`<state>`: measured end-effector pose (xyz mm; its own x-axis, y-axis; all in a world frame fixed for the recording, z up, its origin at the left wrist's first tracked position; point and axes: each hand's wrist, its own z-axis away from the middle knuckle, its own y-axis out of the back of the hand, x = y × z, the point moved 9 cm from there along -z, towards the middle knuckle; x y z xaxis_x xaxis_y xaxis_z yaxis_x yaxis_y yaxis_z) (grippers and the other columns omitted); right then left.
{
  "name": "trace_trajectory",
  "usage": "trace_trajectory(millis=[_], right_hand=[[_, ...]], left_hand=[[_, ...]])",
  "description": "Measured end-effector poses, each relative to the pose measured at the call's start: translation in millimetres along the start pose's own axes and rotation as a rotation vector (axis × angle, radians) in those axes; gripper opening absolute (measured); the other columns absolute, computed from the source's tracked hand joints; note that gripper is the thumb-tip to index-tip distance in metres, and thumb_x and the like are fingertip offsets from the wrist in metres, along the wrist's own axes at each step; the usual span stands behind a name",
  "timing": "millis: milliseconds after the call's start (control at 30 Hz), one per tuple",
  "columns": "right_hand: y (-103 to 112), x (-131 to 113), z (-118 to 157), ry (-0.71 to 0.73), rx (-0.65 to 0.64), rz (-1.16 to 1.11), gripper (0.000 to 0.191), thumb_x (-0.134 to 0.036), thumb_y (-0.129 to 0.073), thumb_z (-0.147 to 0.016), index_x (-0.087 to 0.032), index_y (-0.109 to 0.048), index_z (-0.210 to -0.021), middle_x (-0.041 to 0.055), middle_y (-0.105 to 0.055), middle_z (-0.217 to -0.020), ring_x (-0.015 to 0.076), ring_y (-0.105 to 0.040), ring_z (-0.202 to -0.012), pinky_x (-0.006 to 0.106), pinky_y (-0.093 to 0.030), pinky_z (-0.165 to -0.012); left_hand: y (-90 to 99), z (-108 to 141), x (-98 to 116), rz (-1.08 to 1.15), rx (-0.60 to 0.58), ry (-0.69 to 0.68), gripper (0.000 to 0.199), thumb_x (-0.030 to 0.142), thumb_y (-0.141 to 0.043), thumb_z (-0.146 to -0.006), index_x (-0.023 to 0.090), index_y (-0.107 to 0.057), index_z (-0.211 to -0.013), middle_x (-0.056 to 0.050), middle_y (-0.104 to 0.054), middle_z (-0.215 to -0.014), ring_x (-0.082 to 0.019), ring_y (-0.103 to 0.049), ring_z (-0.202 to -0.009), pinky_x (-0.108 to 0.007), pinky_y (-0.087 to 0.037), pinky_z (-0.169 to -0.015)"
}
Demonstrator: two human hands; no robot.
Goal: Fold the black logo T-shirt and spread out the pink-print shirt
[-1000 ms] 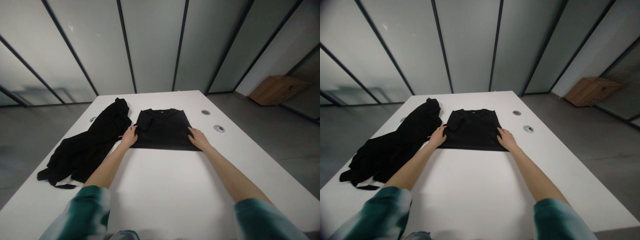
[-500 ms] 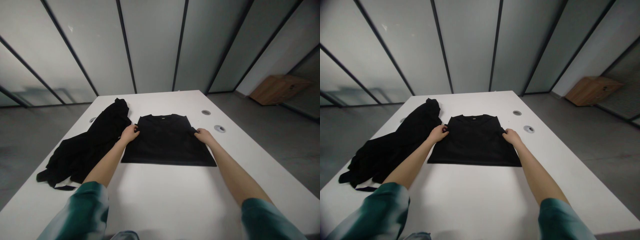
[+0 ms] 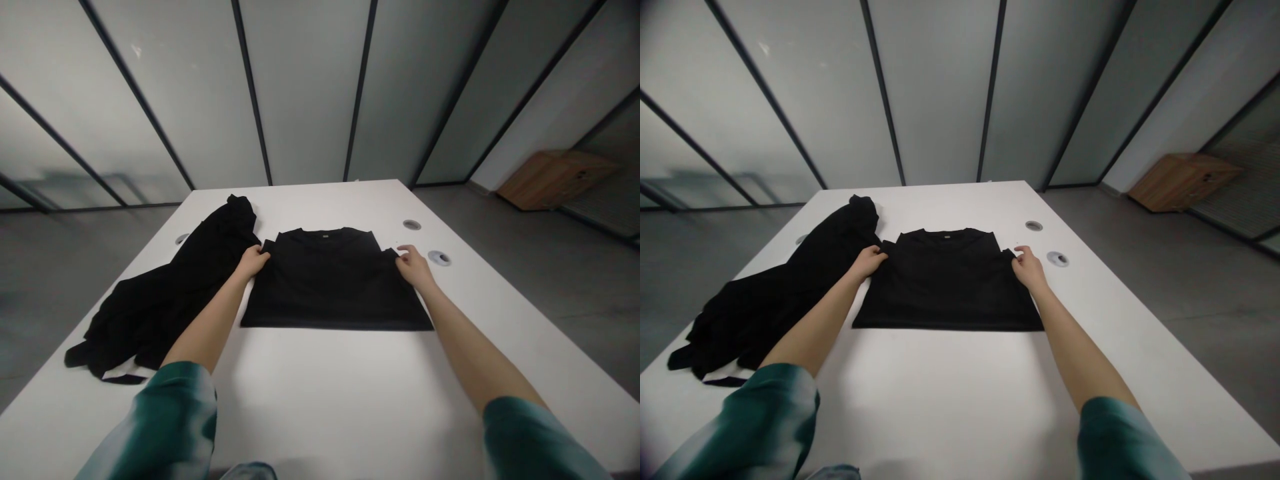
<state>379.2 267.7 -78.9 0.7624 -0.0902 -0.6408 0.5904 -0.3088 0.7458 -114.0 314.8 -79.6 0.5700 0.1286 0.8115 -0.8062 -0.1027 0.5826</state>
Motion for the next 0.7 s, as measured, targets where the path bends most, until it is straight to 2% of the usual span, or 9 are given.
trace_trajectory(millis=[133, 233, 300, 333, 400, 467, 533, 567, 700], right_hand=[[8.4, -9.1, -17.8, 0.048, 0.091, -0.133, 0.026, -0.025, -0.049, -0.071, -0.022, -0.058, -0.095, -0.0014, -0.059, -0.062, 0.019, -0.054, -0.057, 0.029, -0.04, -0.059], [8.2, -17.4, -49.1, 0.05, 0.119, -0.169, 0.018, -0.029, -0.048, -0.072, -0.021, -0.059, -0.084, 0.0021, -0.06, -0.064, 0.0202, -0.056, -0.06, 0.032, -0.045, -0.061], [4.6, -24.3, -73.3, 0.043, 0.111, -0.17, 0.026, -0.033, -0.048, -0.075, -0.018, -0.063, -0.09, 0.0062, -0.065, -0.071, 0.0228, -0.061, -0.066, 0.036, -0.05, -0.066], [1.4, -28.9, -84.1, 0.047, 0.096, -0.159, 0.032, -0.035, -0.048, -0.077, -0.016, -0.065, -0.097, 0.009, -0.068, -0.079, 0.0249, -0.064, -0.074, 0.039, -0.052, -0.072], [-8.7, -39.7, -98.9, 0.072, 0.039, -0.096, 0.048, -0.04, -0.051, -0.08, -0.013, -0.062, -0.118, 0.0157, -0.07, -0.108, 0.0298, -0.065, -0.101, 0.044, -0.051, -0.091], [-22.7, -48.9, -101.0, 0.102, -0.045, 0.019, 0.066, -0.046, -0.055, -0.081, -0.011, -0.051, -0.137, 0.0199, -0.055, -0.14, 0.0332, -0.049, -0.131, 0.046, -0.04, -0.108], [-37.6, -54.6, -89.0, 0.137, -0.128, 0.14, 0.077, -0.05, -0.055, -0.084, -0.01, -0.04, -0.148, 0.0199, -0.037, -0.156, 0.0343, -0.032, -0.145, 0.048, -0.031, -0.116], [-44.3, -56.4, -78.5, 0.16, -0.162, 0.192, 0.078, -0.051, -0.053, -0.086, -0.01, -0.037, -0.15, 0.0194, -0.032, -0.158, 0.0345, -0.027, -0.147, 0.049, -0.028, -0.117], [-61.2, -56.6, -21.6, 0.242, -0.246, 0.36, 0.07, -0.05, -0.048, -0.092, -0.014, -0.038, -0.151, 0.0174, -0.032, -0.159, 0.0347, -0.028, -0.147, 0.051, -0.027, -0.117]], left_hand=[[10.1, -6.0, 0.7, 0.297, 0.019, 0.062, 0.012, 0.025, -0.06, -0.063, 0.021, -0.05, -0.068, 0.004, -0.05, -0.054, -0.014, -0.05, -0.05, -0.024, -0.038, -0.049], [18.1, -25.4, 11.9, 0.361, 0.068, 0.048, 0.012, 0.022, -0.06, -0.063, 0.021, -0.052, -0.071, 0.003, -0.054, -0.059, -0.015, -0.054, -0.055, -0.025, -0.043, -0.053], [22.4, -41.7, 19.8, 0.344, 0.128, 0.039, 0.014, 0.022, -0.061, -0.067, 0.019, -0.056, -0.079, 0.0, -0.061, -0.068, -0.017, -0.061, -0.064, -0.028, -0.049, -0.061], [24.7, -48.5, 23.5, 0.313, 0.172, 0.033, 0.019, 0.023, -0.061, -0.069, 0.018, -0.058, -0.087, -0.003, -0.065, -0.077, -0.02, -0.065, -0.072, -0.03, -0.052, -0.068], [27.4, -55.8, 33.7, 0.171, 0.253, -0.016, 0.037, 0.024, -0.062, -0.074, 0.016, -0.057, -0.109, -0.012, -0.069, -0.106, -0.026, -0.067, -0.1, -0.037, -0.053, -0.087], [20.9, -52.4, 46.8, -0.078, 0.264, -0.113, 0.057, 0.028, -0.066, -0.076, 0.013, -0.05, -0.129, -0.021, -0.055, -0.137, -0.032, -0.053, -0.129, -0.041, -0.043, -0.106], [0.1, -38.8, 55.2, -0.351, 0.162, -0.226, 0.069, 0.033, -0.068, -0.078, 0.01, -0.044, -0.139, -0.023, -0.038, -0.153, -0.035, -0.035, -0.144, -0.042, -0.032, -0.116], [-13.1, -28.5, 55.5, -0.464, 0.086, -0.276, 0.071, 0.036, -0.068, -0.079, 0.01, -0.043, -0.141, -0.023, -0.034, -0.157, -0.035, -0.03, -0.146, -0.042, -0.028, -0.118], [-56.2, 19.6, 39.3, -0.71, -0.193, -0.407, 0.069, 0.047, -0.059, -0.087, 0.016, -0.042, -0.146, -0.017, -0.029, -0.16, -0.033, -0.024, -0.149, -0.045, -0.023, -0.119]])
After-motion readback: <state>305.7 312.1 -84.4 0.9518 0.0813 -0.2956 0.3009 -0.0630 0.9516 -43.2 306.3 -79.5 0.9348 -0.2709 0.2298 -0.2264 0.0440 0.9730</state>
